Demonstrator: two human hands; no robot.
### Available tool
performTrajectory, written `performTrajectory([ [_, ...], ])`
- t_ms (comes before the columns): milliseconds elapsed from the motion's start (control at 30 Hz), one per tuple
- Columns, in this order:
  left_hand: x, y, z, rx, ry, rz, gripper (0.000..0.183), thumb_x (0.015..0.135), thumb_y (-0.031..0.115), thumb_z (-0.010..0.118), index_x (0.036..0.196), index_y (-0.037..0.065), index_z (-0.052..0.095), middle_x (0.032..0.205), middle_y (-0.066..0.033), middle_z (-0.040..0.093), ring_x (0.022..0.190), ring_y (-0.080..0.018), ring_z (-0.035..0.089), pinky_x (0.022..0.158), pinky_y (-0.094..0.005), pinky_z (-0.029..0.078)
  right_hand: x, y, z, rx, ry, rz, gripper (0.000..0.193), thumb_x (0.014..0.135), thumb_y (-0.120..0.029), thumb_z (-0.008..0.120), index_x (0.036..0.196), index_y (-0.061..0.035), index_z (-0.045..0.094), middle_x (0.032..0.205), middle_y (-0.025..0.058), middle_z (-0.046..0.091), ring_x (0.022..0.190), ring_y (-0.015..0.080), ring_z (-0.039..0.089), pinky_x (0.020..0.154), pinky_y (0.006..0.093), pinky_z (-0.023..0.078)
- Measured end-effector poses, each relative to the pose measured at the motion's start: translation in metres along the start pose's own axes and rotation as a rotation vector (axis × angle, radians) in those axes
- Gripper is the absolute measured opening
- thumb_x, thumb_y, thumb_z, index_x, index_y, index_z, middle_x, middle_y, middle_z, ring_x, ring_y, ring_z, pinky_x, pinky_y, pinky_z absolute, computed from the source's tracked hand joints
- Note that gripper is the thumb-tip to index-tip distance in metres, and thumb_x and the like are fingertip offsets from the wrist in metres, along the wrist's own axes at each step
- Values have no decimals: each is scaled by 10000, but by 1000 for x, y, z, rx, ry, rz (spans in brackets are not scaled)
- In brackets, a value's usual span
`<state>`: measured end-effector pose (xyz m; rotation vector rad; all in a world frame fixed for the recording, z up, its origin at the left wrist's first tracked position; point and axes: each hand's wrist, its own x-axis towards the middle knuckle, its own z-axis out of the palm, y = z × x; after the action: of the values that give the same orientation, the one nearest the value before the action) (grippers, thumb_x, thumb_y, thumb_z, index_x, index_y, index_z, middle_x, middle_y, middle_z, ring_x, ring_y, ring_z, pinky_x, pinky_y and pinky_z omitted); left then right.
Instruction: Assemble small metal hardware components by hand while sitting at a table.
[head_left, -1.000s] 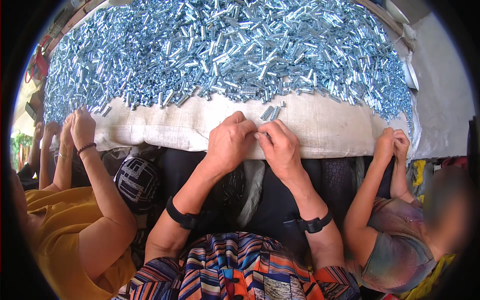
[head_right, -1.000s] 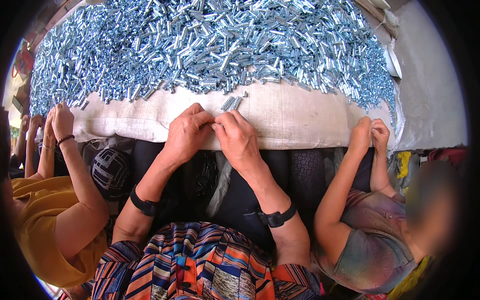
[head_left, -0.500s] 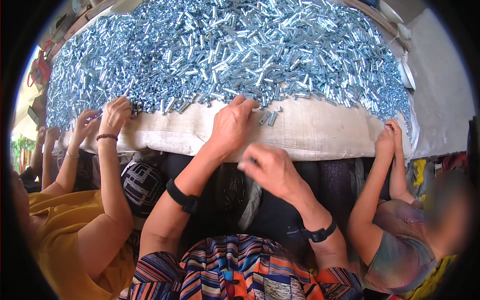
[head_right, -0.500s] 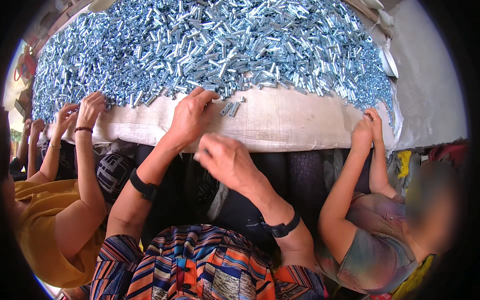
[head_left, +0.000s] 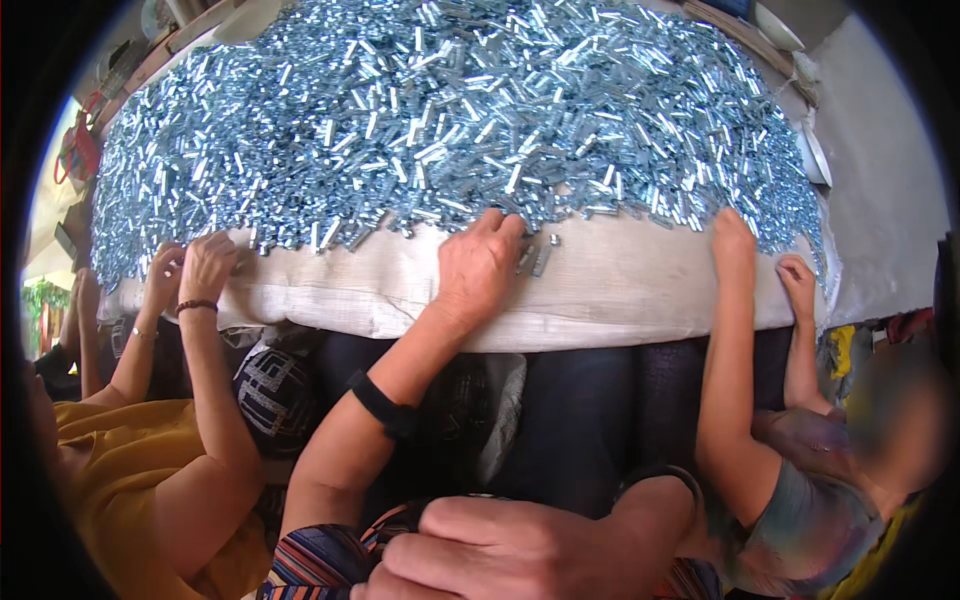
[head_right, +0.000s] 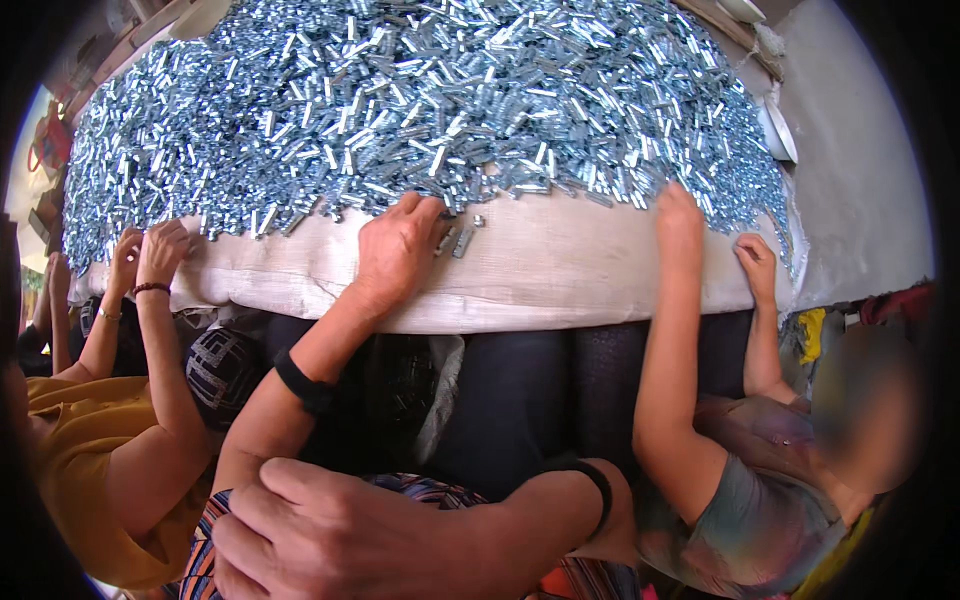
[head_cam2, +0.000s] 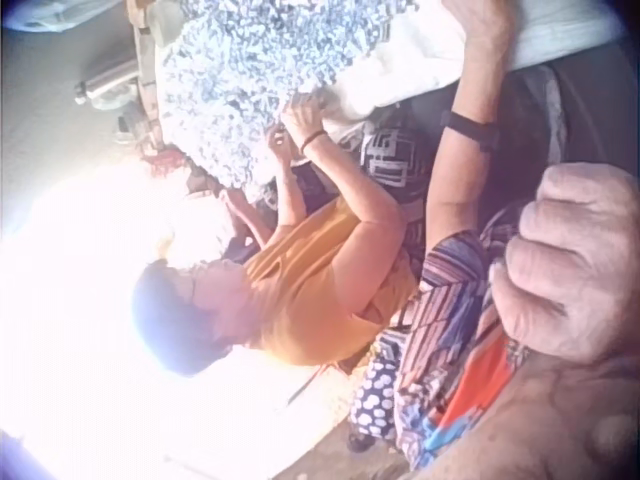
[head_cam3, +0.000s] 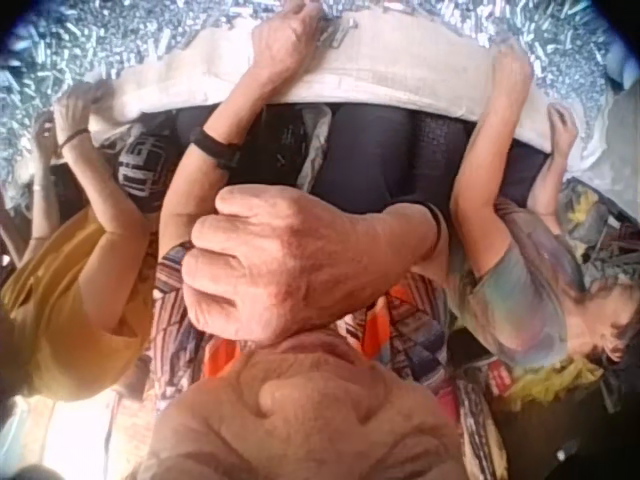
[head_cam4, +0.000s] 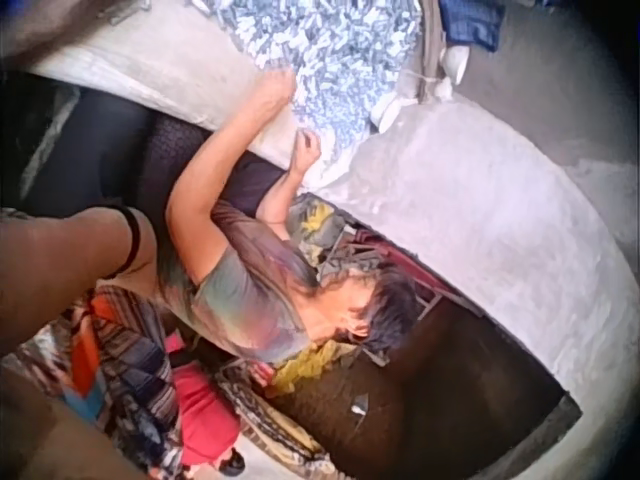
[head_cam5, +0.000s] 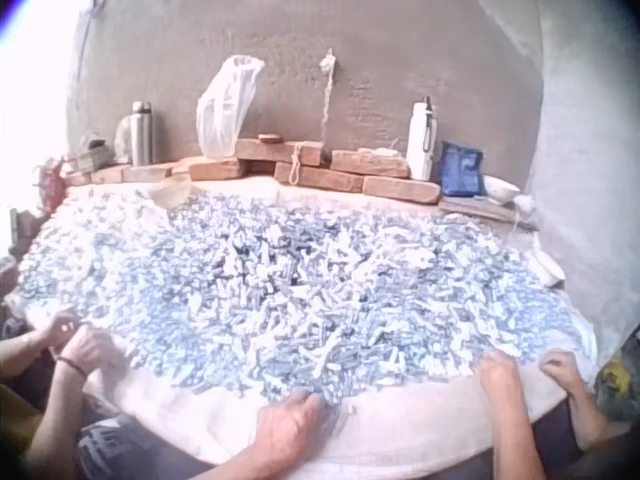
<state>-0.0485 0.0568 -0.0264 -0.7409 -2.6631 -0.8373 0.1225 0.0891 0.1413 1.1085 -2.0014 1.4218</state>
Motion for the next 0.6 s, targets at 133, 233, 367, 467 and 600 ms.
performTrajectory([
  [133,4,1,5,15,21,8,102,821,159,651,891,101,604,818,-82,582,749,-312,629,627,-431,499,-2,-2,-9,-79,-93,27,146,685,-124,696,673,-53,569,624,19,450,568,154,470,483,282,350],
  [233,7,1,8,12,33,2,100,821,162,651,860,93,591,809,-83,581,746,-313,627,622,-432,497,-3,0,-18,-145,-164,53,133,699,-133,698,703,-63,585,633,14,464,566,154,486,478,283,351],
  [367,5,-5,3,-76,86,7,118,812,170,659,827,85,580,795,-95,575,730,-334,618,608,-449,487,-5,4,-33,-217,-259,61,119,717,-145,701,742,-76,607,645,7,483,562,156,507,472,285,352],
  [467,4,10,-3,-229,144,-16,110,818,138,660,830,57,586,803,-95,598,677,-276,627,598,-398,490,-6,23,-58,-401,-319,25,118,707,-125,736,757,-104,631,631,-2,513,512,147,505,450,275,347],
  [600,-13,-16,-34,-672,-56,-298,91,834,48,642,879,-16,595,804,-41,618,714,-68,564,631,-244,468,-35,134,-79,-446,141,750,86,819,-54,663,877,-7,620,723,114,629,597,208,597,573,307,463],
])
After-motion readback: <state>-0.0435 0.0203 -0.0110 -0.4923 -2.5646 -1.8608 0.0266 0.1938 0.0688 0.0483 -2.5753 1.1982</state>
